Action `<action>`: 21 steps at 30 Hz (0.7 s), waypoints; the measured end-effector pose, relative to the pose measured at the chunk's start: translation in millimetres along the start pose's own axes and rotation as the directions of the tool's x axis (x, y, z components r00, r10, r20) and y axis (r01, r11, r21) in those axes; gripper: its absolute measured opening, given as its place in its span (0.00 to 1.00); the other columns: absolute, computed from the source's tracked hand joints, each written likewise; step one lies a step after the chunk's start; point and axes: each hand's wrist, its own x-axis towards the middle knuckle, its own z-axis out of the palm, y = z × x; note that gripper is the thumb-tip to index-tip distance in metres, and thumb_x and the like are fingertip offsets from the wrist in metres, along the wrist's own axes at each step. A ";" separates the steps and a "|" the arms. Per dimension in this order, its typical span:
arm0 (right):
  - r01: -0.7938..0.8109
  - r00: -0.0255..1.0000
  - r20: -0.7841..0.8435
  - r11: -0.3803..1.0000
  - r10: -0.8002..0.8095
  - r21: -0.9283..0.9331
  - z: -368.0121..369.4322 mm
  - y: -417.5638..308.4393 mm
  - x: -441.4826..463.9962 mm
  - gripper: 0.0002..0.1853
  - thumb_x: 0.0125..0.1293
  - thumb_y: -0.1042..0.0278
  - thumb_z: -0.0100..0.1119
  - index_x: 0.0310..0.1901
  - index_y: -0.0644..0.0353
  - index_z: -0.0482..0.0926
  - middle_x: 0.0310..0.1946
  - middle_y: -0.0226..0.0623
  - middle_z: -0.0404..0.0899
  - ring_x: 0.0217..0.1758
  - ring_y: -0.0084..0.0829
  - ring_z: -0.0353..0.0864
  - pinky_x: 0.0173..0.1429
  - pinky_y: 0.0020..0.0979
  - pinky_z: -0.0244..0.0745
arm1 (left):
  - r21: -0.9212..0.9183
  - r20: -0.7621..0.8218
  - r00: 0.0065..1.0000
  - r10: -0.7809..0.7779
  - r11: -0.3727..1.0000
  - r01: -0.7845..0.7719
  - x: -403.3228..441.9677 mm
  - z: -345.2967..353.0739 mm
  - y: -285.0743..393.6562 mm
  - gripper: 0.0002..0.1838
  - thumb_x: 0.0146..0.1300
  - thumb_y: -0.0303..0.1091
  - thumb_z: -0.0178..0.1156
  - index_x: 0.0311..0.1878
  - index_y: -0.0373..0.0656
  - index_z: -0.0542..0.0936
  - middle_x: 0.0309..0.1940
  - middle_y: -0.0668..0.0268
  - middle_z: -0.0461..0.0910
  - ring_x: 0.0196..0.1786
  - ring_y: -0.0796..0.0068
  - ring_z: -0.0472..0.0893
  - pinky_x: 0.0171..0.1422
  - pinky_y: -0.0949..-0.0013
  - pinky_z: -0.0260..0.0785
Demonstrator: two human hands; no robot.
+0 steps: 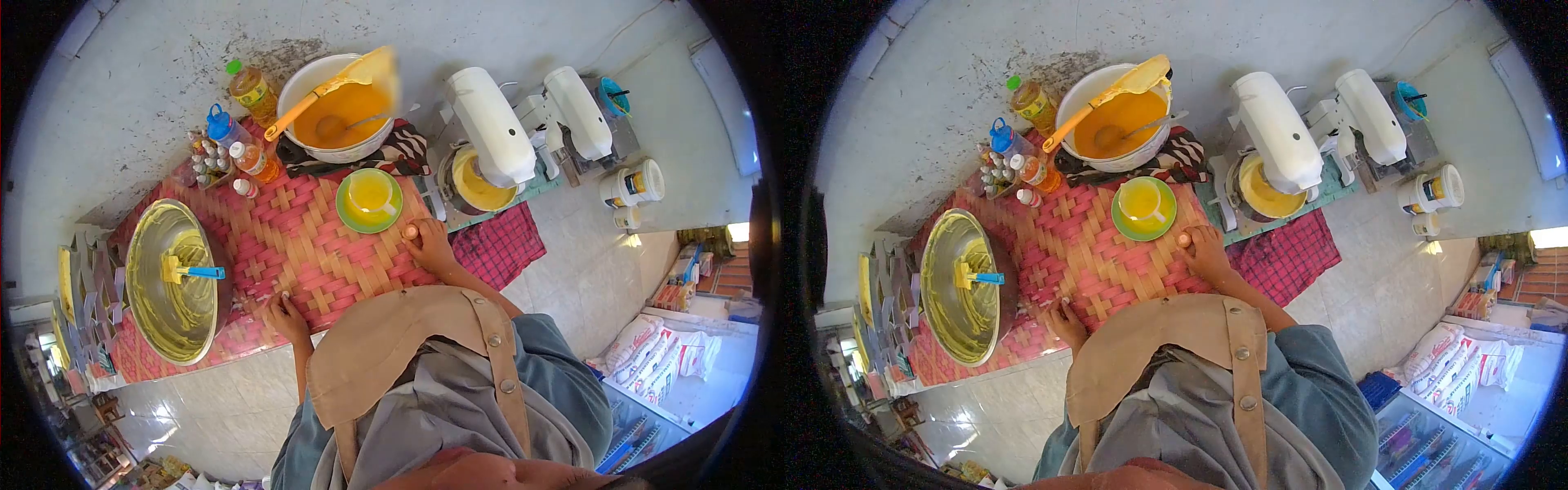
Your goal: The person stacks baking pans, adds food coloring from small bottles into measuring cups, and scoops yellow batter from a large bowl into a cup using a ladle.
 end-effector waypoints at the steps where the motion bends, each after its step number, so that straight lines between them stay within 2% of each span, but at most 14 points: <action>1: -0.008 1.000 0.009 1.000 0.008 -0.001 -1.1 -1.2 0.4 0.21 0.52 0.63 0.62 0.46 0.60 0.69 0.43 0.41 0.71 0.50 0.40 0.68 0.56 0.42 0.55 | 0.001 -0.001 1.000 0.002 1.000 -0.002 -1.1 0.8 -2.7 0.08 0.61 0.29 0.53 0.40 0.36 0.75 0.39 0.55 0.74 0.44 0.58 0.72 0.50 0.61 0.64; 10: -0.008 1.000 0.011 1.000 0.008 -0.007 0.1 1.7 -0.9 0.21 0.52 0.62 0.62 0.46 0.60 0.68 0.43 0.41 0.71 0.51 0.40 0.67 0.57 0.42 0.55 | 0.007 0.009 0.999 0.036 0.999 -0.036 -2.6 4.0 -11.5 0.08 0.61 0.28 0.53 0.42 0.36 0.74 0.40 0.55 0.74 0.45 0.58 0.72 0.51 0.61 0.64; 12: -0.010 1.000 0.006 1.000 0.010 0.000 -0.8 0.9 -0.9 0.21 0.52 0.62 0.62 0.46 0.60 0.69 0.43 0.40 0.71 0.51 0.40 0.67 0.57 0.42 0.55 | -0.073 -0.018 0.998 -0.063 0.995 0.061 -4.4 7.6 -16.4 0.10 0.60 0.31 0.54 0.42 0.36 0.74 0.39 0.56 0.74 0.43 0.59 0.72 0.49 0.62 0.64; 16: -0.027 0.999 0.027 1.000 0.027 -0.007 -1.4 1.3 -0.6 0.21 0.52 0.62 0.62 0.46 0.60 0.69 0.43 0.40 0.71 0.51 0.41 0.68 0.57 0.41 0.55 | -0.100 -0.056 0.991 -0.118 0.989 0.112 -4.2 8.3 -13.7 0.11 0.59 0.34 0.56 0.41 0.36 0.75 0.36 0.57 0.73 0.40 0.60 0.71 0.45 0.62 0.64; 19: -0.021 1.000 0.015 1.000 0.021 -0.008 1.2 3.1 -1.4 0.22 0.51 0.62 0.62 0.46 0.60 0.69 0.43 0.40 0.71 0.51 0.41 0.68 0.57 0.41 0.56 | -0.053 -0.046 0.990 -0.131 0.990 0.129 -1.1 2.4 -0.4 0.11 0.59 0.34 0.57 0.40 0.36 0.75 0.34 0.58 0.72 0.38 0.60 0.71 0.42 0.62 0.64; 21: -0.019 1.000 0.009 1.000 0.020 -0.008 1.7 3.1 -1.7 0.22 0.51 0.62 0.62 0.46 0.60 0.69 0.43 0.40 0.71 0.51 0.41 0.68 0.56 0.41 0.56 | 0.024 -0.044 0.997 -0.069 0.997 0.070 -1.2 4.1 -7.5 0.10 0.58 0.32 0.57 0.39 0.36 0.75 0.35 0.58 0.72 0.39 0.60 0.71 0.41 0.62 0.64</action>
